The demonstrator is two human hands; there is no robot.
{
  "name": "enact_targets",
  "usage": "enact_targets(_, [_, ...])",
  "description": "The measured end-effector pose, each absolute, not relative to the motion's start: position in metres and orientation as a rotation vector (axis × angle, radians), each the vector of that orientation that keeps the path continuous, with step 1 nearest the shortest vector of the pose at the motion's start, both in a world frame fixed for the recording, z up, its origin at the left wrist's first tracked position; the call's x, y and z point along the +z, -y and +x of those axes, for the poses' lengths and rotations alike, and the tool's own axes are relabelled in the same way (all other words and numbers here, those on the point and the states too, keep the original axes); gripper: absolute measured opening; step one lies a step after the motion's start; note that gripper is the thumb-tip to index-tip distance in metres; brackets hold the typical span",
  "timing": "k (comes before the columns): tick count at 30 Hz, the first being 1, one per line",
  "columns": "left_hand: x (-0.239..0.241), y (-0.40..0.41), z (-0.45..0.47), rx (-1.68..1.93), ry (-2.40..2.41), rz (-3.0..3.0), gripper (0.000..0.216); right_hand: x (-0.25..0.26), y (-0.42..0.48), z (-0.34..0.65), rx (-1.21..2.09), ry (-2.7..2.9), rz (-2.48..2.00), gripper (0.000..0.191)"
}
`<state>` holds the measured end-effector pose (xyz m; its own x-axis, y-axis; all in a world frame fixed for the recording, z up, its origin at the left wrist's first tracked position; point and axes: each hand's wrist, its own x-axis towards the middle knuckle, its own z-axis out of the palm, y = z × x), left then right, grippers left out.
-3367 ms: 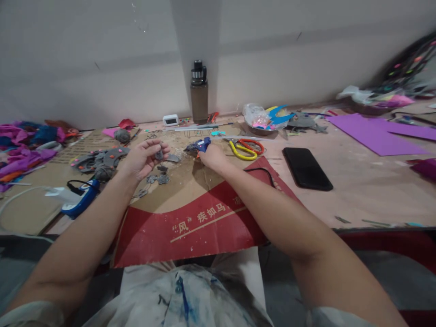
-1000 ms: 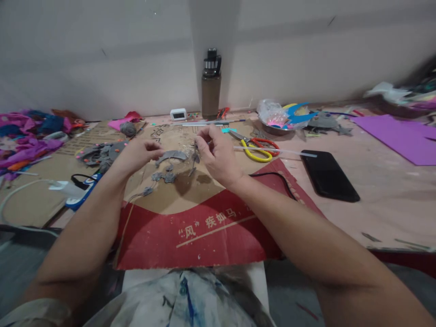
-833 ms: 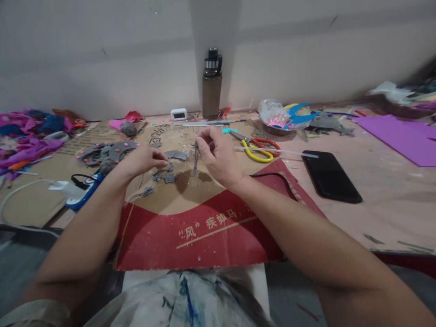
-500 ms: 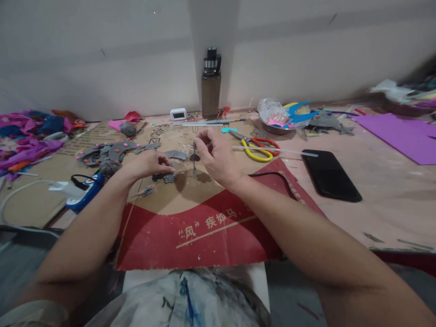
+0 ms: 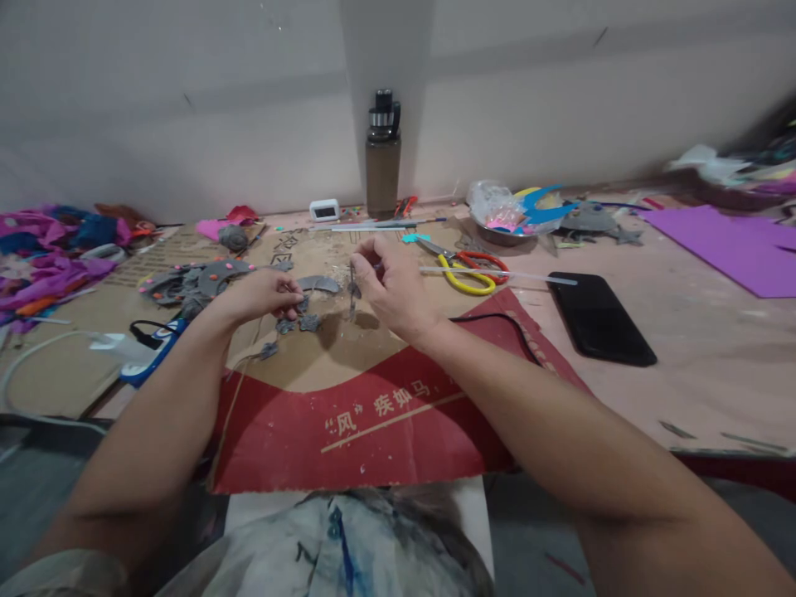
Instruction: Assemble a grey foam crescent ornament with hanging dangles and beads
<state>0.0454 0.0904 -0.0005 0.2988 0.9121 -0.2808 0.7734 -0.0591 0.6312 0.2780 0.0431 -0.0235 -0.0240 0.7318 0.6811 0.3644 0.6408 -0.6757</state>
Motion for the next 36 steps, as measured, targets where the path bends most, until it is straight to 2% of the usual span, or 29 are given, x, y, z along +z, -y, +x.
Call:
enact_targets(9, [0.001,-0.09,0.045,0.146,-1.634,1.862,0.014,-0.022,-0.041,0.277,0.39,1.625,-0.933,0.013])
enact_targets(13, [0.0,-0.095,0.037,0.029,-1.763,2.085,0.023,-0.022,-0.041,0.276,0.379,1.625,-0.94,0.012])
enact_targets(15, [0.003,-0.096,0.034,0.098,-1.77,2.262,0.022,-0.022,-0.041,0.276,0.381,1.628,-0.95,0.013])
enact_targets(18, [0.006,-0.095,0.036,0.195,-1.527,2.376,0.022,-0.022,-0.04,0.276,0.391,1.628,-0.959,0.014])
enact_targets(23, [0.004,-0.09,0.042,-0.027,-1.248,2.302,0.022,-0.023,-0.041,0.277,0.397,1.632,-0.945,0.014])
enact_targets(27, [0.006,-0.088,0.041,-0.057,-1.132,2.202,0.019,-0.022,-0.041,0.278,0.414,1.633,-0.955,0.015])
enact_targets(29, [0.009,-0.087,0.043,0.064,-1.172,2.228,0.021,-0.022,-0.041,0.277,0.428,1.637,-0.95,0.016])
enact_targets(34, [0.011,-0.074,0.067,0.811,-1.164,2.083,0.04,-0.019,-0.04,0.274,0.395,1.697,-0.961,0.016])
enact_targets(36, [0.007,-0.069,0.078,0.836,-1.049,1.965,0.045,-0.017,-0.039,0.272,0.365,1.763,-0.967,0.016])
